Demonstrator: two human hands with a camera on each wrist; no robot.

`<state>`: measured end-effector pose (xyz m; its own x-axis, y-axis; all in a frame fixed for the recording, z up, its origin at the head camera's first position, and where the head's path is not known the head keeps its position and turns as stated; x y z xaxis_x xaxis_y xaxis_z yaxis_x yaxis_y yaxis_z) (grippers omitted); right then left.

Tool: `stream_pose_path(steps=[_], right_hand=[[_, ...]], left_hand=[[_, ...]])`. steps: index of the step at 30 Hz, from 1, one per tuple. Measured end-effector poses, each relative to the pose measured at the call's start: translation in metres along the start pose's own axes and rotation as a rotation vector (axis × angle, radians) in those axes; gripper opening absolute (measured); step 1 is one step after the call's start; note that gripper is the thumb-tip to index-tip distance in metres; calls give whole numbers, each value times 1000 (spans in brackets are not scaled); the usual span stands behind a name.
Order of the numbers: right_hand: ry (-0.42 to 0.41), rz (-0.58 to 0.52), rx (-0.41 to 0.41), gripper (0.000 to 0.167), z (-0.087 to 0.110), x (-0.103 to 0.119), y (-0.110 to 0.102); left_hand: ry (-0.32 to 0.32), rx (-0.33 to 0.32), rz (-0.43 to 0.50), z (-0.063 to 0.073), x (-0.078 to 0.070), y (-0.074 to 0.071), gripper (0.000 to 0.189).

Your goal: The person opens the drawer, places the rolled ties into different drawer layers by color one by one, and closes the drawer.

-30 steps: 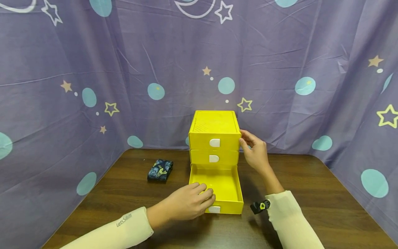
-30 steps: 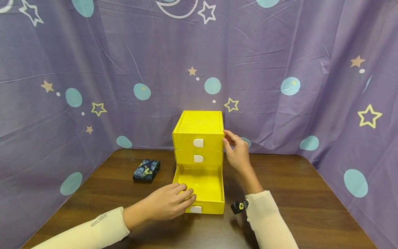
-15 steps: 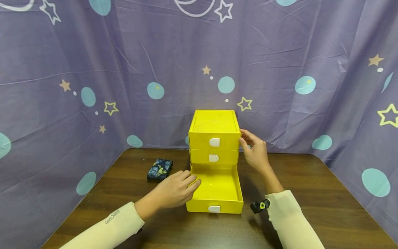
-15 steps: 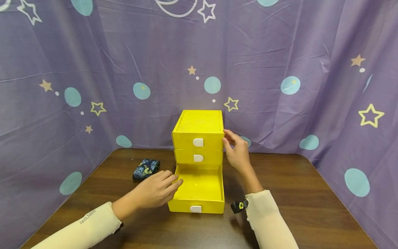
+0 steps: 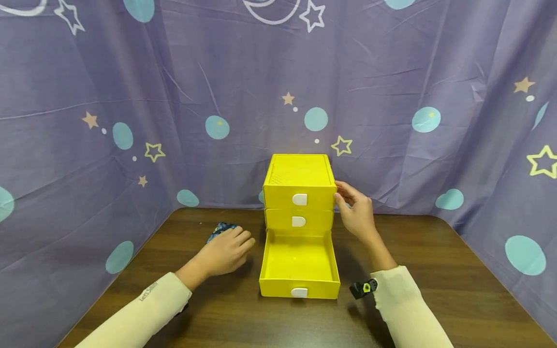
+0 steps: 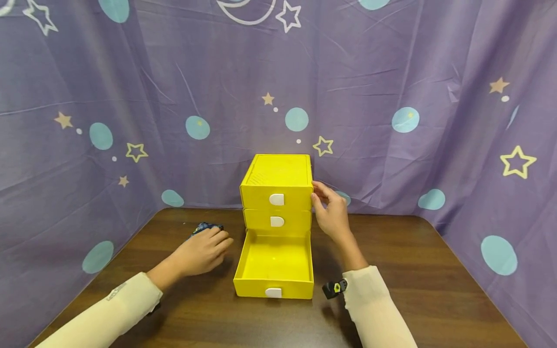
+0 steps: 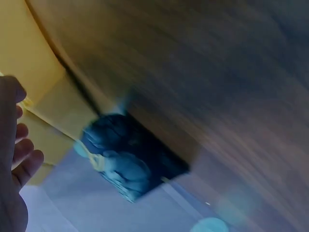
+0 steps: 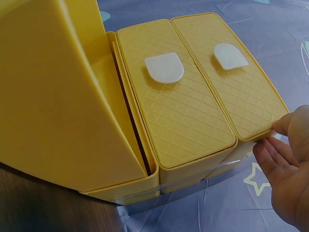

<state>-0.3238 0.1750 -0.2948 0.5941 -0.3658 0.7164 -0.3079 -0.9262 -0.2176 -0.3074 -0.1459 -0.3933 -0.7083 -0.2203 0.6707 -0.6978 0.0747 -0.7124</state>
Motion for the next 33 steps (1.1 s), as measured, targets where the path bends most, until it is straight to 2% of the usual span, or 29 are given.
stream_pose_path(steps=[7,10,14,22,27,33], right_hand=[[1,5,-3,31,1,1,-1],[0,5,6,31,1,2,0],[-9,10,8,31,0,3,1],[-8,2,4,31,0,3,0],[-6,0,1,31,0,4,0],[-3,0,4,31,0,2,0]], left_hand=[[-90,109,111,24,18,16,36],[-127,135,155,33,25,22,38],[-148,159,167,42,32,29,42],[-216,200,254,54,41,33,56],[-216,218,296,56,41,35,64],[-218,225,284,58,43,39,67]])
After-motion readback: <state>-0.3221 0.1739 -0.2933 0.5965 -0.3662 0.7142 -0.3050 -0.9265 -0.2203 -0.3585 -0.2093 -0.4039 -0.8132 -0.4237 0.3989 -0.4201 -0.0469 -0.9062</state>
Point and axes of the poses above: each hand's wrist, its own z-axis away from the middle knuckle, its own y-axis out of the palm, x = y × z, the point moved 6 cm from there along -z, towards the middle knuckle, and after that the axes turned 14 degrees about y, right-handed, at the moved point
